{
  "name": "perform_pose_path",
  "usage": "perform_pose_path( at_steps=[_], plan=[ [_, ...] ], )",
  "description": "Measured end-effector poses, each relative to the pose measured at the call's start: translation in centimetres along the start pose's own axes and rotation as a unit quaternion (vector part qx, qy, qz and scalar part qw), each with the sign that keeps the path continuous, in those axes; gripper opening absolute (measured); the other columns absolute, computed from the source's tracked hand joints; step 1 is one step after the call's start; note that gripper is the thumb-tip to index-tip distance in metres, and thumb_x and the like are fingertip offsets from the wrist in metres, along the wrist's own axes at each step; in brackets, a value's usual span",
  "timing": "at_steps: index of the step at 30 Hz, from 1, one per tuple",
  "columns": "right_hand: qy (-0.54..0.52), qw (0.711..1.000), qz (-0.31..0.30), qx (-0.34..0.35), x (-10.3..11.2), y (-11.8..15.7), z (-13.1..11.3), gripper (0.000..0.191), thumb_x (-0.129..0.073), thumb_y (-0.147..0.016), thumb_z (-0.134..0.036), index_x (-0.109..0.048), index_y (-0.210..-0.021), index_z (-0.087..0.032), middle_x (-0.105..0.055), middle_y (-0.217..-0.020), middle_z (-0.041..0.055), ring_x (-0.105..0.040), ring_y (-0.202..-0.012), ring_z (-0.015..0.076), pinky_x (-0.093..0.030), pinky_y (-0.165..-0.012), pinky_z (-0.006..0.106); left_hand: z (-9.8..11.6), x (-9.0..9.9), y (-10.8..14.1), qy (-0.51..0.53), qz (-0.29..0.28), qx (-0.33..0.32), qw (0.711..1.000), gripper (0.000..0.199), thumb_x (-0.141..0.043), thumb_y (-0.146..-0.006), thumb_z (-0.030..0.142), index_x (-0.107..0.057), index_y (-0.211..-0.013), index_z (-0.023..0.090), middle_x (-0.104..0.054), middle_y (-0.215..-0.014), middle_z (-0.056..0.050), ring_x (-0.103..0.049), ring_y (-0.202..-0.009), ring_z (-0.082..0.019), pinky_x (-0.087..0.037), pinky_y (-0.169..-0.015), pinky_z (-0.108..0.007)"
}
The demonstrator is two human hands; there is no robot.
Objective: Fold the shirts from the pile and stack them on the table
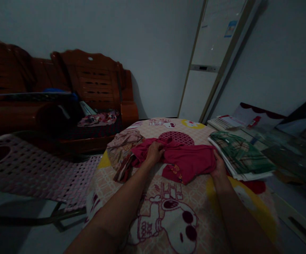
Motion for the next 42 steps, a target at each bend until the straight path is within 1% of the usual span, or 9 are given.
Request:
perform_pose_path(
  at_steps=[6,11,16,20,23,27,31,35,42],
  plan=[
    [-0.001,1.0,-0.003,-0.011,0.0,0.1,0.3,0.024,-0.069,-0.075,-0.041,-0.073,-0.089,-0.022,-0.077,-0.092,0.0063,-0.066,-0.112,0.0271,-0.05,-0.1,0.045,0.8,-0.7,0.1,-0.034,-0.022,-0.012,0.999,0.034,-0.061,-0.082,0.015,-0.069,-0.114,0.015,-0.069,-0.112,-0.012,-0.061,-0.106,-0.024,-0.046,-0.094,-0.036],
    [-0.006,1.0,-0.009,-0.026,-0.2,0.3,0.5,0.026,-0.069,-0.075,-0.042,-0.073,-0.089,-0.021,-0.077,-0.09,0.0069,-0.067,-0.109,0.0276,-0.05,-0.1,0.046,0.6,-0.8,-0.1,-0.061,-0.02,0.045,0.997,0.022,-0.057,-0.086,0.027,-0.073,-0.095,0.016,-0.07,-0.097,-0.011,-0.063,-0.094,-0.026,-0.047,-0.085,-0.036],
    [0.007,1.0,-0.013,-0.02,-0.3,0.4,0.4,0.024,-0.068,-0.076,-0.043,-0.073,-0.087,-0.022,-0.077,-0.092,0.0066,-0.066,-0.111,0.0275,-0.05,-0.101,0.047,-0.9,-1.4,-1.1,0.112,-0.051,0.117,0.985,0.005,-0.069,-0.068,0.021,-0.069,-0.072,0.019,-0.064,-0.069,0.0,-0.06,-0.072,-0.018,-0.044,-0.067,-0.027],
    [0.012,1.0,-0.013,-0.02,-0.4,0.5,0.4,0.025,-0.068,-0.076,-0.043,-0.073,-0.087,-0.021,-0.077,-0.093,0.0072,-0.065,-0.112,0.0278,-0.049,-0.101,0.047,-1.5,-2.4,-1.0,0.312,-0.107,0.151,0.932,0.026,-0.075,-0.057,0.033,-0.054,-0.057,0.017,-0.048,-0.053,0.005,-0.044,-0.051,-0.01,-0.031,-0.049,-0.021],
    [0.005,0.999,0.011,-0.033,0.0,0.5,0.6,0.025,-0.066,-0.077,-0.042,-0.073,-0.089,-0.021,-0.077,-0.092,0.0071,-0.066,-0.111,0.0275,-0.05,-0.1,0.046,-1.1,-2.6,-0.5,0.396,-0.141,0.153,0.895,0.041,-0.073,-0.057,0.048,-0.044,-0.054,0.019,-0.036,-0.047,0.008,-0.03,-0.043,-0.006,-0.021,-0.043,-0.02],
    [0.003,0.998,0.034,-0.044,0.6,0.4,0.9,0.024,-0.064,-0.079,-0.04,-0.074,-0.09,-0.021,-0.077,-0.092,0.0067,-0.067,-0.109,0.027,-0.052,-0.098,0.046,-1.2,-2.2,-0.1,0.425,-0.14,0.162,0.88,0.045,-0.068,-0.062,0.055,-0.041,-0.056,0.02,-0.037,-0.046,0.007,-0.03,-0.042,-0.006,-0.021,-0.042,-0.02],
    [0.005,0.999,0.012,-0.032,0.4,0.2,0.7,0.022,-0.066,-0.078,-0.039,-0.074,-0.089,-0.022,-0.077,-0.09,0.0061,-0.068,-0.108,0.0269,-0.052,-0.098,0.045,-1.3,-2.1,0.0,0.438,-0.129,0.172,0.873,0.041,-0.065,-0.067,0.053,-0.042,-0.058,0.02,-0.041,-0.046,0.006,-0.033,-0.041,-0.006,-0.023,-0.042,-0.021],
    [0.007,1.0,-0.001,-0.024,0.3,0.1,0.7,0.022,-0.068,-0.077,-0.04,-0.074,-0.088,-0.022,-0.077,-0.09,0.0062,-0.067,-0.108,0.027,-0.051,-0.1,0.046,-1.4,-2.0,0.1,0.439,-0.124,0.176,0.872,0.041,-0.064,-0.067,0.053,-0.042,-0.058,0.02,-0.041,-0.046,0.006,-0.033,-0.04,-0.007,-0.022,-0.042,-0.021],
    [0.004,0.998,0.026,-0.056,0.8,0.0,1.4,0.027,-0.065,-0.078,-0.042,-0.073,-0.09,-0.02,-0.077,-0.09,0.0078,-0.067,-0.11,0.0277,-0.05,-0.1,0.048,-1.1,-2.3,0.1,0.426,-0.164,0.165,0.875,0.038,-0.071,-0.058,0.045,-0.044,-0.055,0.019,-0.035,-0.044,0.008,-0.028,-0.039,-0.005,-0.017,-0.042,-0.022]
  ],
)
Point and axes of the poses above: each hand's wrist, its own y-axis away from the middle knuckle, its own x-axis out of the back of the hand, z = x × y, the point moved 9 cm from there along -y, towards the middle knuckle
